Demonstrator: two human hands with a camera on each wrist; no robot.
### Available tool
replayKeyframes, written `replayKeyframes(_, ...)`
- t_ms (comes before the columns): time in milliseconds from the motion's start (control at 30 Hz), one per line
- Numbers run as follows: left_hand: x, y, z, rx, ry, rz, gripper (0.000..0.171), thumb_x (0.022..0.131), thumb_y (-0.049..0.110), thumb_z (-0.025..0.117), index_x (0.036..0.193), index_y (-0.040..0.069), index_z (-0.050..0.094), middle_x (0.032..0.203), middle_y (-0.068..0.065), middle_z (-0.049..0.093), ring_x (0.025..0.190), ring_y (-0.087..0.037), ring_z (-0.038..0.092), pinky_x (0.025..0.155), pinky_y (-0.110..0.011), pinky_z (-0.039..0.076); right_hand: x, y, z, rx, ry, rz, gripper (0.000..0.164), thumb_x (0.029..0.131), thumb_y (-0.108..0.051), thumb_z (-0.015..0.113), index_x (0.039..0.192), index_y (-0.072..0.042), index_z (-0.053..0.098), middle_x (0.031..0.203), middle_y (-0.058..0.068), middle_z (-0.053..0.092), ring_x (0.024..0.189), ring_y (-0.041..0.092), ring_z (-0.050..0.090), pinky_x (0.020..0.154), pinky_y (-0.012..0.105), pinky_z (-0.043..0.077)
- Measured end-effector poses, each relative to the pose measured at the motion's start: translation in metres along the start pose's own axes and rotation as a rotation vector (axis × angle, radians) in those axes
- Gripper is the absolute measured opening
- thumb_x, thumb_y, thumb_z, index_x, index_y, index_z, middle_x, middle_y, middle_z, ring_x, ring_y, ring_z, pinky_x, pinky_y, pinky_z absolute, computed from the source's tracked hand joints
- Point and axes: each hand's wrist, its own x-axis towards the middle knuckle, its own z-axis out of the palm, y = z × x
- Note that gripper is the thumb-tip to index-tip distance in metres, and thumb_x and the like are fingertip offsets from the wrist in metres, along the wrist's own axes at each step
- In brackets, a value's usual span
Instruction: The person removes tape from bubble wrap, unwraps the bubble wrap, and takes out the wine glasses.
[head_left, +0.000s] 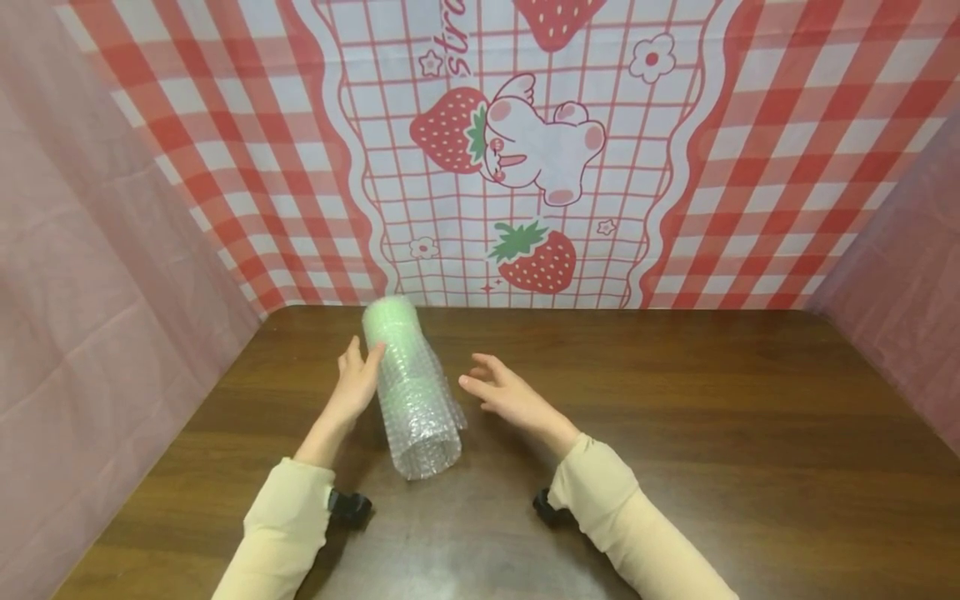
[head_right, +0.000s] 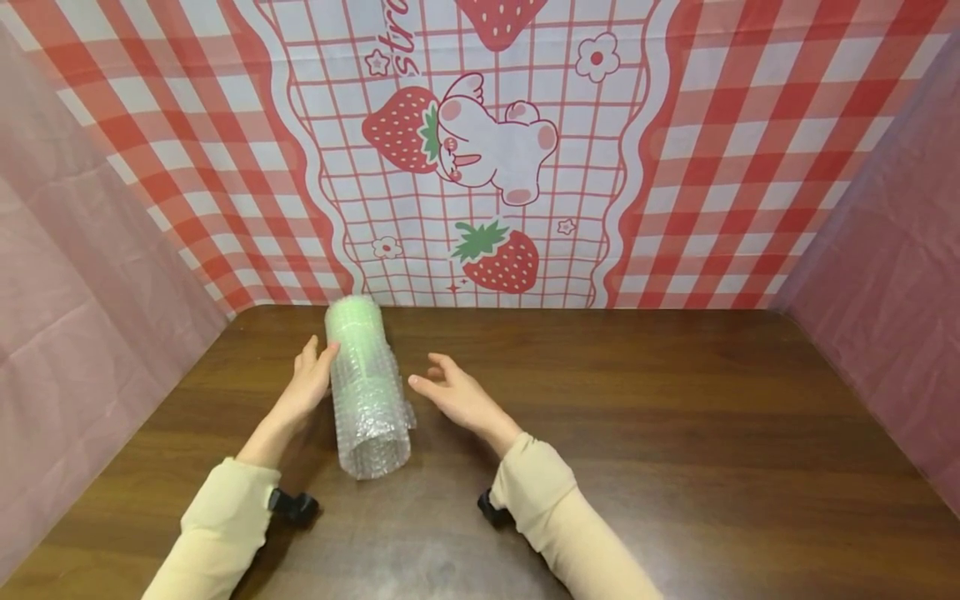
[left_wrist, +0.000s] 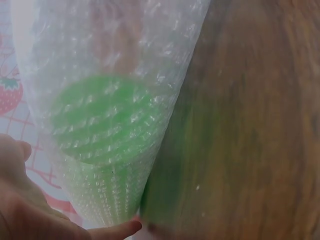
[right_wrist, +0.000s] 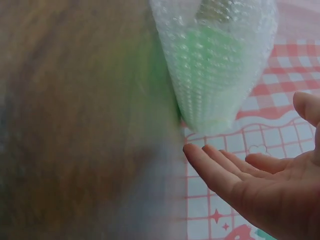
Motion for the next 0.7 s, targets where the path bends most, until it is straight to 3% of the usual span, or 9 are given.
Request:
replayKeyframes(367,-0.003,0.002,0.004,-0.025,-0.041,-0.011,0.079,0.094,0.051,0.027,0.144,0.003,-0.011,0.148,-0.025,-0.009,0.136,-0.041,-0.002,0.109,-0.057,0.008,0.0,0.003,0.014,0.008,-0.079,-0.005,0.068,0.092,-0.032,0.052,0.144,-0.007,0.017,0.141,0.024,0.031,0.118,0.037,0.046,0.087,0.041,0.05)
replayKeyframes(700,-0.002,0.003,0.008,-0.033,-0.025,-0.011,0.078,0.094,0.048,0.031,0.144,0.002,-0.009,0.148,-0.026,-0.007,0.136,-0.04,-0.001,0.11,-0.054,0.008,0.002,0.006,0.023,0.083,-0.123,-0.011,0.068,0.09,-0.025,0.056,0.144,-0.007,0.018,0.137,0.026,0.034,0.111,0.039,0.051,0.078,0.039,0.054)
